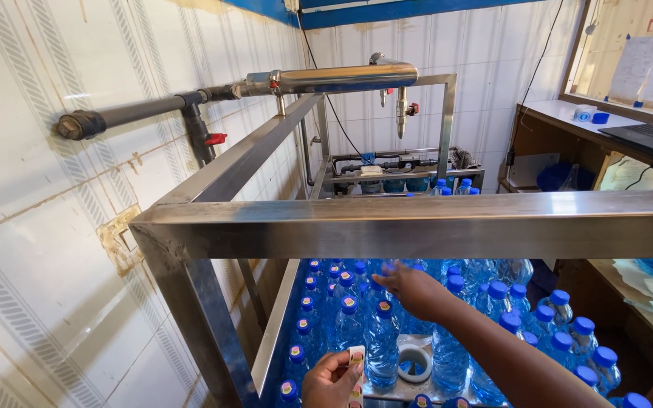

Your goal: Applying small adhesive labels to the caps of numerous water bottles arranged in a processing tray.

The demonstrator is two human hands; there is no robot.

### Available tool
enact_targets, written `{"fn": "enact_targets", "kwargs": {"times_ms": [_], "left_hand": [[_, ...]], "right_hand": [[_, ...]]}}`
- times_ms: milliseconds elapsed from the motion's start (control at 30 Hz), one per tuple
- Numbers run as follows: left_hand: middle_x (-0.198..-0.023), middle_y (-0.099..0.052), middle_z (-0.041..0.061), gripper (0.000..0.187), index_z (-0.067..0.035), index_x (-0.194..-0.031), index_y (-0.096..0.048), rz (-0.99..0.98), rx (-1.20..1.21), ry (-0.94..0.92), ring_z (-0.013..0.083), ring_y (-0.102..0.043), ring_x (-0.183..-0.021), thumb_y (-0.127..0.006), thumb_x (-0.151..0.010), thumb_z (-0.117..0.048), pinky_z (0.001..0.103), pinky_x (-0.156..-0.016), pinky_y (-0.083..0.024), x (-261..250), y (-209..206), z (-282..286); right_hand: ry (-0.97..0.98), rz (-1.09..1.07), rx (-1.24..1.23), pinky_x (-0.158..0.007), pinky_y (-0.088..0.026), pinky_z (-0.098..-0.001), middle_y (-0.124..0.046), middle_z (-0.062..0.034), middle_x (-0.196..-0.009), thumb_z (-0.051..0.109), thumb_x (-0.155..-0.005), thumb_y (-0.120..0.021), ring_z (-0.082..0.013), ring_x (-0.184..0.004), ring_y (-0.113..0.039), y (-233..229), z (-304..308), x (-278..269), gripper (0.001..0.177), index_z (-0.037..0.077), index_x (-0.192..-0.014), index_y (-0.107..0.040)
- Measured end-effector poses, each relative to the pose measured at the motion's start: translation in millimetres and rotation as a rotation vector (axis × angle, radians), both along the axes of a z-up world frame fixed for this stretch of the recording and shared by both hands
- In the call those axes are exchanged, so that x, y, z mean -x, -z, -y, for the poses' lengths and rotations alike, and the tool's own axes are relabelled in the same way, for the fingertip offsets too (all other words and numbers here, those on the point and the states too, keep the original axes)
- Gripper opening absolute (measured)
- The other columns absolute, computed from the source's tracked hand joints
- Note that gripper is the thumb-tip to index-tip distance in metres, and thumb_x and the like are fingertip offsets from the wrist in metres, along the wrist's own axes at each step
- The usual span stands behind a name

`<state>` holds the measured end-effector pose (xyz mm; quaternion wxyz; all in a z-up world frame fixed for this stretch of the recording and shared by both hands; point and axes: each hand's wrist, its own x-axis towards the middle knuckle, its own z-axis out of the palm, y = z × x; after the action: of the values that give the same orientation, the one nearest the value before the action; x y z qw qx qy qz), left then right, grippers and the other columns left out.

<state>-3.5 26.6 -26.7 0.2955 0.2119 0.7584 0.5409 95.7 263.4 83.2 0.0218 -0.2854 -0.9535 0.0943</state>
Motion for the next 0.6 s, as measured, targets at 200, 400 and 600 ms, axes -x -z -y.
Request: {"fn": "enact_targets", "kwargs": {"times_ms": [200,400,600], "left_hand": [[-0.112,-0.097,0.0,0.033,-0.014,-0.124,-0.093,0.094,-0.068,0.011,0.0109,-0.09,-0.097,-0.093,-0.093,-0.023,0.023,-0.089,-0.072,5,1,3],[-0.113,-0.096,0.005,0.034,-0.01,-0.126,-0.093,0.202,-0.068,-0.024,0.017,-0.091,-0.096,-0.093,-0.094,-0.019,0.028,-0.089,-0.073,-6,-17,13],[-0.118,-0.097,0.004,0.03,-0.007,-0.119,-0.094,0.287,-0.006,-0.091,0.017,-0.09,-0.095,-0.088,-0.099,-0.027,0.028,-0.087,-0.071,-10,-43,29]], "right_hand": [[-0.03,0.01,-0.114,-0.095,-0.049,-0.0457,-0.06,-0.0094,-0.161,0.015,-0.116,-0.048,-0.0329,-0.133,-0.065,-7,0,14,0.054,0.027,-0.169,-0.047],[-0.203,0.012,-0.035,-0.129,-0.008,-0.0779,-0.024,0.0021,-0.185,0.041,-0.118,-0.038,-0.0308,-0.172,-0.012,-33,44,38,0.06,0.025,-0.176,-0.028],[-0.213,-0.13,0.049,-0.131,-0.008,-0.071,-0.022,-0.0015,-0.184,0.04,-0.112,-0.052,-0.0319,-0.17,-0.015,-39,78,16,0.06,0.029,-0.17,-0.041]]}}
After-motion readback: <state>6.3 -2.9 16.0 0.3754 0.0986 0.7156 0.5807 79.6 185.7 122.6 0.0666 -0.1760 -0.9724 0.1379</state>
